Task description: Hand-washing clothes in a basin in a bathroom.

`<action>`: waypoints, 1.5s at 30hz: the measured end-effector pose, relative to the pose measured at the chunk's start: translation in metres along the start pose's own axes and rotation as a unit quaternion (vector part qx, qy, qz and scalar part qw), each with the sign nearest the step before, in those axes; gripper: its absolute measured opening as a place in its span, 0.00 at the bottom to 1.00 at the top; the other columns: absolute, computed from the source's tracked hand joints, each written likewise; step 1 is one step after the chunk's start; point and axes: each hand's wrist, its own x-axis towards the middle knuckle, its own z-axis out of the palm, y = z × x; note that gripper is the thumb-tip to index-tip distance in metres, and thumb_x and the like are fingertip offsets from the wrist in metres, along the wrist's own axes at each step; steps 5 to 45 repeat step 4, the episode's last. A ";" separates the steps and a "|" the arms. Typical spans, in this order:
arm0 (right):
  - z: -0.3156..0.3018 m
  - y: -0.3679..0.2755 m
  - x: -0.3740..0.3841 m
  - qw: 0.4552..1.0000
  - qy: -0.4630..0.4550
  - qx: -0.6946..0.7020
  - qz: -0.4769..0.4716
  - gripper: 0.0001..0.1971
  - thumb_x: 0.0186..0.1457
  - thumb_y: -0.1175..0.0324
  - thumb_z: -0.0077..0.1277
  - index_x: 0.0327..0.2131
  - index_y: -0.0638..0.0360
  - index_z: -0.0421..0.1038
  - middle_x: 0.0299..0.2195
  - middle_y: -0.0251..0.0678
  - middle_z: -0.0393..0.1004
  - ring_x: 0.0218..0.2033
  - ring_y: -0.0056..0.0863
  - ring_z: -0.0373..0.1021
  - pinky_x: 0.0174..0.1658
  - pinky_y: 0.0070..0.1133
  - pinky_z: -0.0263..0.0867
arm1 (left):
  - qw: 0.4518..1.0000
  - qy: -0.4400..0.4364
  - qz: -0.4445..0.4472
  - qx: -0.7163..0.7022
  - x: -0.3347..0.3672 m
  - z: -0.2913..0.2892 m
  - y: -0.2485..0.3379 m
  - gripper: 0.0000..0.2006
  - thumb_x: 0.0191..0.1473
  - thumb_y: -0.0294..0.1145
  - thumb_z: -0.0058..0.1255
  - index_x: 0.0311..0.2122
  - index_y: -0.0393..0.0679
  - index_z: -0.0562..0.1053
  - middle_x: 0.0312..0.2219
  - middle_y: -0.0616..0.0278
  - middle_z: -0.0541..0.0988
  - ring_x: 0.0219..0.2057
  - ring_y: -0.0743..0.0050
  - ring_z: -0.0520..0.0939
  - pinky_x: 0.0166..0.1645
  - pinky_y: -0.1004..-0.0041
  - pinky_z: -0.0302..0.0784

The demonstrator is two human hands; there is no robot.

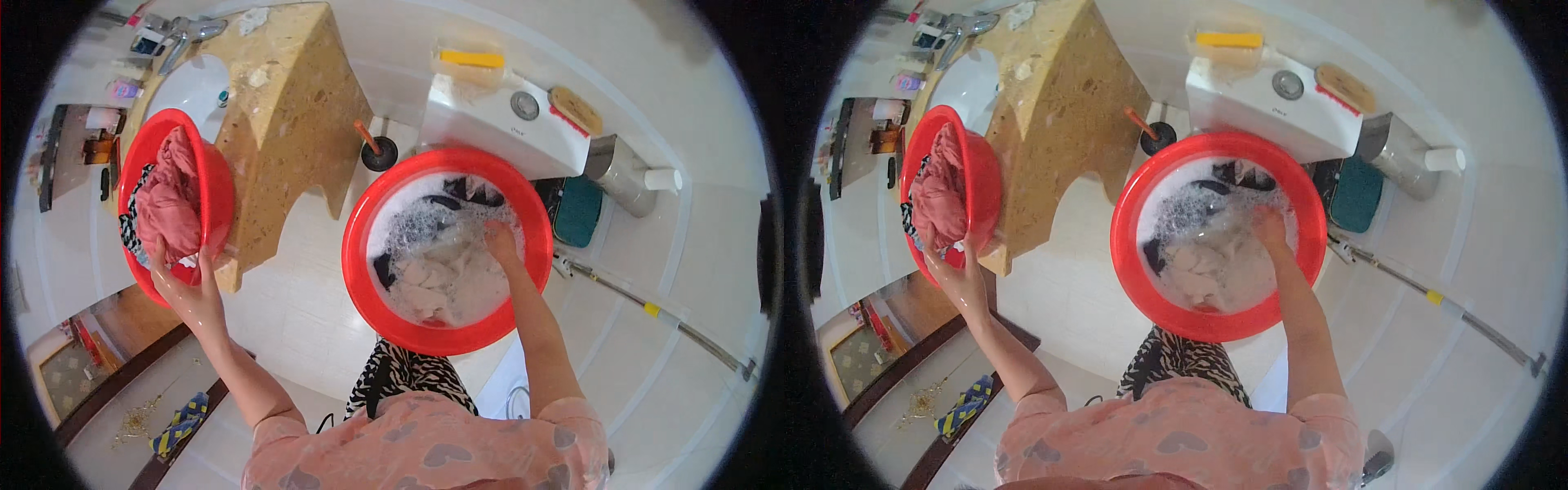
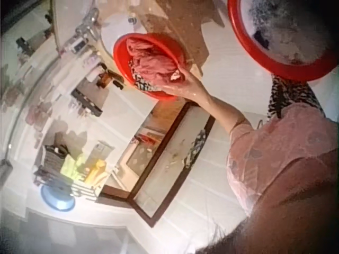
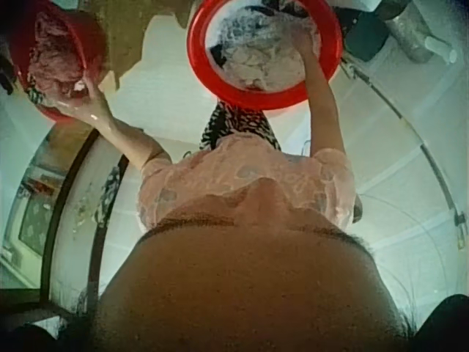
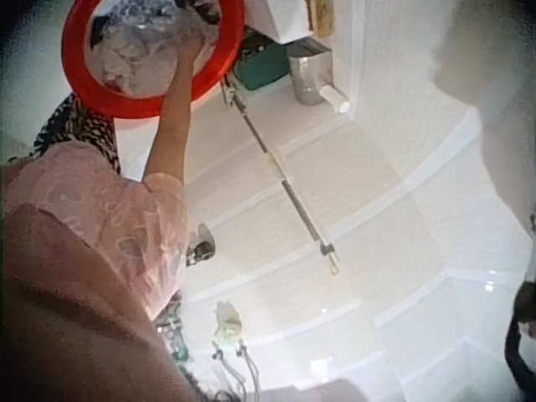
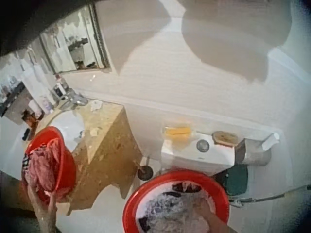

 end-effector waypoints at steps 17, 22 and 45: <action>0.015 0.011 -0.014 0.991 -0.052 -0.113 0.049 0.30 0.44 0.59 0.57 0.52 0.53 0.65 0.53 0.46 0.62 0.54 0.46 0.60 0.56 0.33 0.58 | 0.973 0.163 0.145 0.070 -0.028 0.013 0.014 0.26 0.48 0.28 0.58 0.53 0.37 0.65 0.54 0.46 0.64 0.58 0.47 0.62 0.60 0.57 0.58; 0.015 0.011 -0.014 0.991 -0.052 -0.113 0.049 0.30 0.44 0.59 0.57 0.52 0.53 0.65 0.53 0.46 0.62 0.54 0.46 0.60 0.56 0.33 0.58 | 0.973 0.163 0.145 0.070 -0.028 0.013 0.014 0.26 0.48 0.28 0.58 0.53 0.37 0.65 0.54 0.46 0.64 0.58 0.47 0.62 0.60 0.57 0.58; 0.015 0.011 -0.014 0.991 -0.052 -0.113 0.049 0.30 0.44 0.59 0.57 0.52 0.53 0.65 0.53 0.46 0.62 0.54 0.46 0.60 0.56 0.33 0.58 | 0.973 0.163 0.145 0.070 -0.028 0.013 0.014 0.26 0.48 0.28 0.58 0.53 0.37 0.65 0.54 0.46 0.64 0.58 0.47 0.62 0.60 0.57 0.58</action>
